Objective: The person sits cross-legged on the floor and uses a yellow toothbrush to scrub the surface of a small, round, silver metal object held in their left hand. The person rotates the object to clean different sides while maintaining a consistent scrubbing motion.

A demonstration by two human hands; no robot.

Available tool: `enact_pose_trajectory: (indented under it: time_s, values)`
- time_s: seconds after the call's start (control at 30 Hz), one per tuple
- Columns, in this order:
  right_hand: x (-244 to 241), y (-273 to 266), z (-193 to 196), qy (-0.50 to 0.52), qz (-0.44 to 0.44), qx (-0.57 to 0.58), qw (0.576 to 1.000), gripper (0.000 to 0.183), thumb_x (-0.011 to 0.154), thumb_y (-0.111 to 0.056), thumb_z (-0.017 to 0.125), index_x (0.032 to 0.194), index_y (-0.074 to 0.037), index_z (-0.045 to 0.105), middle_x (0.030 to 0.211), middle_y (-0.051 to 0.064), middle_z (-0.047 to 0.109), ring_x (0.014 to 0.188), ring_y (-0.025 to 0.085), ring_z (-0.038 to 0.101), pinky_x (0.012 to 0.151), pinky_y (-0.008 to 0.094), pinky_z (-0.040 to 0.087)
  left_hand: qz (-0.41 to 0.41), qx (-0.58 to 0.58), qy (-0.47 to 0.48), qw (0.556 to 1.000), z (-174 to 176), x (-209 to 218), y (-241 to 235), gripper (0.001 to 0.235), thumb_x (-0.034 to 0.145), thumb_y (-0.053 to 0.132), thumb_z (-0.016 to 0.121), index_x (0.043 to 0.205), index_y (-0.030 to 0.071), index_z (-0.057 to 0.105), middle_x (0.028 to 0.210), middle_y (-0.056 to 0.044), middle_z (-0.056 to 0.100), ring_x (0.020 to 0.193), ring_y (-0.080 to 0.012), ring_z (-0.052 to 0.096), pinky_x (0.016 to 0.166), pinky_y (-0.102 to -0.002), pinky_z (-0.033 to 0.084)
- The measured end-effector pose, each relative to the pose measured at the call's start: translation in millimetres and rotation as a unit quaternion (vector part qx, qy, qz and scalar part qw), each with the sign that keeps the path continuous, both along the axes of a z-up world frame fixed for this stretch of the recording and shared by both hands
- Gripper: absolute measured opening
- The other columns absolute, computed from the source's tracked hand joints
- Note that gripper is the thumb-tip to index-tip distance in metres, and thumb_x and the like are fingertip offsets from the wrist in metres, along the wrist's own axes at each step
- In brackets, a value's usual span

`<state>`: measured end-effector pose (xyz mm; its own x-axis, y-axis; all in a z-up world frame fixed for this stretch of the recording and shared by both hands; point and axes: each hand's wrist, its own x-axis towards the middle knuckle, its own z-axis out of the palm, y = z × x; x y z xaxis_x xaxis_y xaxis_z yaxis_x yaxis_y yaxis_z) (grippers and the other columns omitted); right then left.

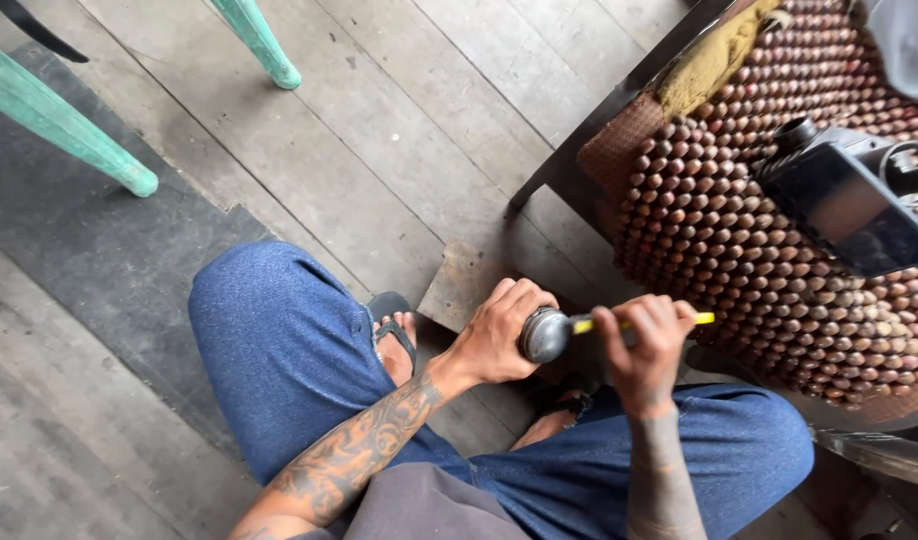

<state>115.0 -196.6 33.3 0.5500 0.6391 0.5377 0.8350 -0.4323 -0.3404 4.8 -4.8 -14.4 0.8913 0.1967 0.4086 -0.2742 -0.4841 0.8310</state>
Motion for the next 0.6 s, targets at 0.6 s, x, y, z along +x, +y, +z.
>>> enact_pose_trajectory:
  time_s: [0.6]
  values:
    - [-9.1,14.5,6.1,-0.001,0.043,0.033,0.999,0.029,0.100,-0.028,0.072,0.076,-0.015,0.062,0.073,0.003,0.059,0.069,0.026,0.055,0.086,0.041,0.033,-0.001,-0.024,-0.001,1.000,-5.1,1.6,1.9,0.063,0.053,0.019,0.079,0.114,0.015,0.065,0.099,-0.009,0.059,0.091,-0.0337,0.061,0.086,-0.043,0.051]
